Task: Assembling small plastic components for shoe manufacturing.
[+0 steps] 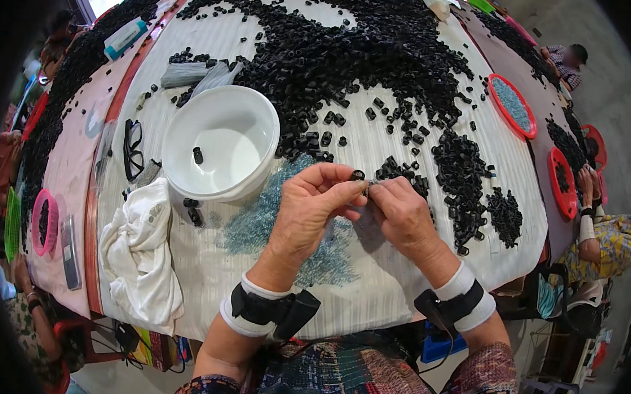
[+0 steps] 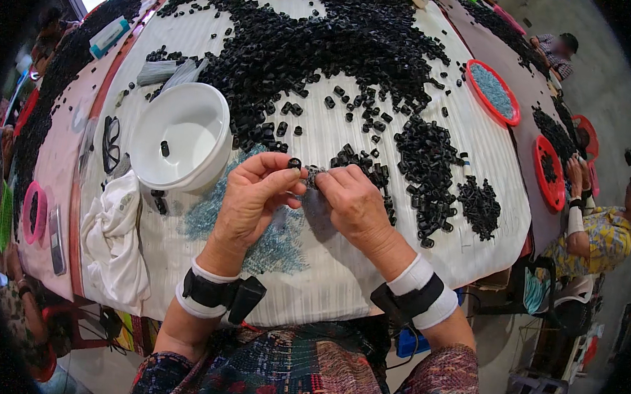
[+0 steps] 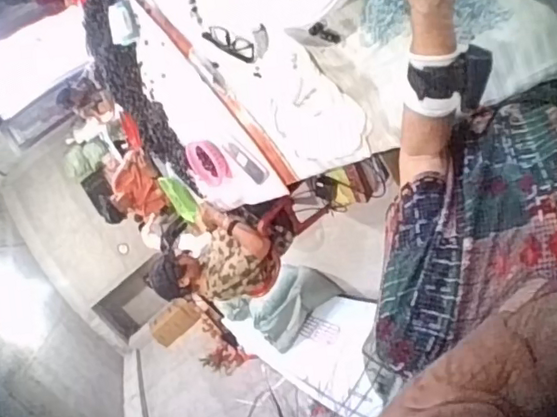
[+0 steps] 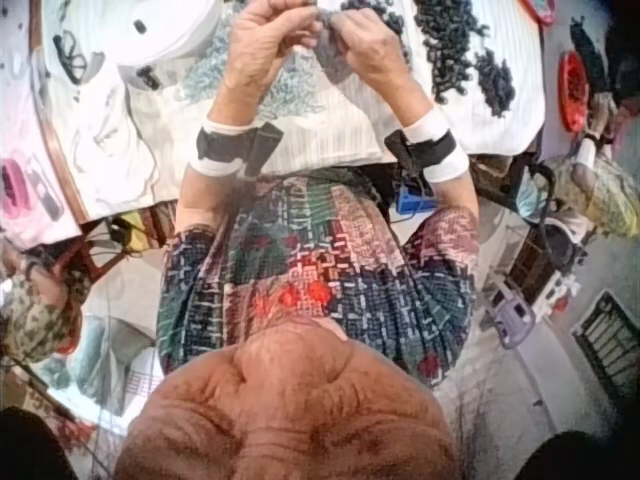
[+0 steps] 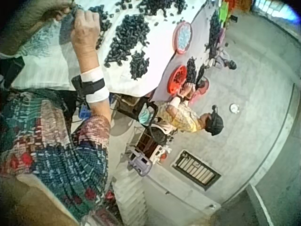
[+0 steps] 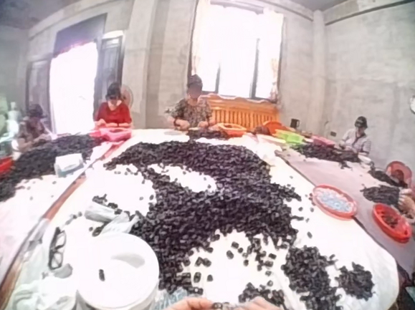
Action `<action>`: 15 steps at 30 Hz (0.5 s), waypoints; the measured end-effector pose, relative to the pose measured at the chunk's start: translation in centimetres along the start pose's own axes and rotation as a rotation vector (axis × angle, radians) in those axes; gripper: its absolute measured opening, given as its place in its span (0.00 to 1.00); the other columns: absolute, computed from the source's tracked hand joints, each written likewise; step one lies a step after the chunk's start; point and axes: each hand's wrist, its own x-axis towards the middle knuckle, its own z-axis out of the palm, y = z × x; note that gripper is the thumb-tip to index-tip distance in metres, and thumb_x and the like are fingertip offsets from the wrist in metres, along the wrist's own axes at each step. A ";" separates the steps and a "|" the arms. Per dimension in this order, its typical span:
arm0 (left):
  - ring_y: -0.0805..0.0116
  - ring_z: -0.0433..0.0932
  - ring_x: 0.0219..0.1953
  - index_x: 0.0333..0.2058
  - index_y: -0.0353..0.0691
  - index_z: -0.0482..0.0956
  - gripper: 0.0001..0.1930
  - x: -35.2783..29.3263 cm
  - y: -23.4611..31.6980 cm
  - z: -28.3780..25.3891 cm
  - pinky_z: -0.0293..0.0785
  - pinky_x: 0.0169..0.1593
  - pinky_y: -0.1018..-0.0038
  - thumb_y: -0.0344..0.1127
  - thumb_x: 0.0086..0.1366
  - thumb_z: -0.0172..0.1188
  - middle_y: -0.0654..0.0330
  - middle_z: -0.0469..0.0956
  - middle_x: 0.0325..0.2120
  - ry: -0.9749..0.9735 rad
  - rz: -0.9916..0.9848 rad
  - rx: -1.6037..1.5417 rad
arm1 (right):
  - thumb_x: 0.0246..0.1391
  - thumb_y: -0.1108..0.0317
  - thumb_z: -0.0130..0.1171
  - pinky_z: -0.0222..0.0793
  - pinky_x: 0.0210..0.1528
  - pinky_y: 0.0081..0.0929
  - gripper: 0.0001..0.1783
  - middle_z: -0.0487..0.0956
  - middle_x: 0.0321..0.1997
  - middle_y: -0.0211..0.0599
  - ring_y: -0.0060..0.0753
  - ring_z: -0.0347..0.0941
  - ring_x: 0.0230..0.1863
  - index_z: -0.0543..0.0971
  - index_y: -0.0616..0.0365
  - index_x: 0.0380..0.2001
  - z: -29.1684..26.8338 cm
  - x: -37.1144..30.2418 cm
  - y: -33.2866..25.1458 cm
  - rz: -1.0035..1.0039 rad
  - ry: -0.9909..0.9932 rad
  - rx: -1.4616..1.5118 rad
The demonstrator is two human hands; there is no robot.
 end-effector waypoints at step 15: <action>0.69 0.81 0.30 0.37 0.34 0.75 0.09 -0.4 -0.5 0.6 0.79 0.28 0.78 0.24 0.57 0.62 0.55 0.80 0.31 -0.085 -0.075 0.148 | 0.51 0.81 0.57 0.72 0.42 0.17 0.12 0.80 0.36 0.35 0.19 0.75 0.38 0.76 0.64 0.41 -5.1 -0.4 -3.0 0.495 0.222 0.859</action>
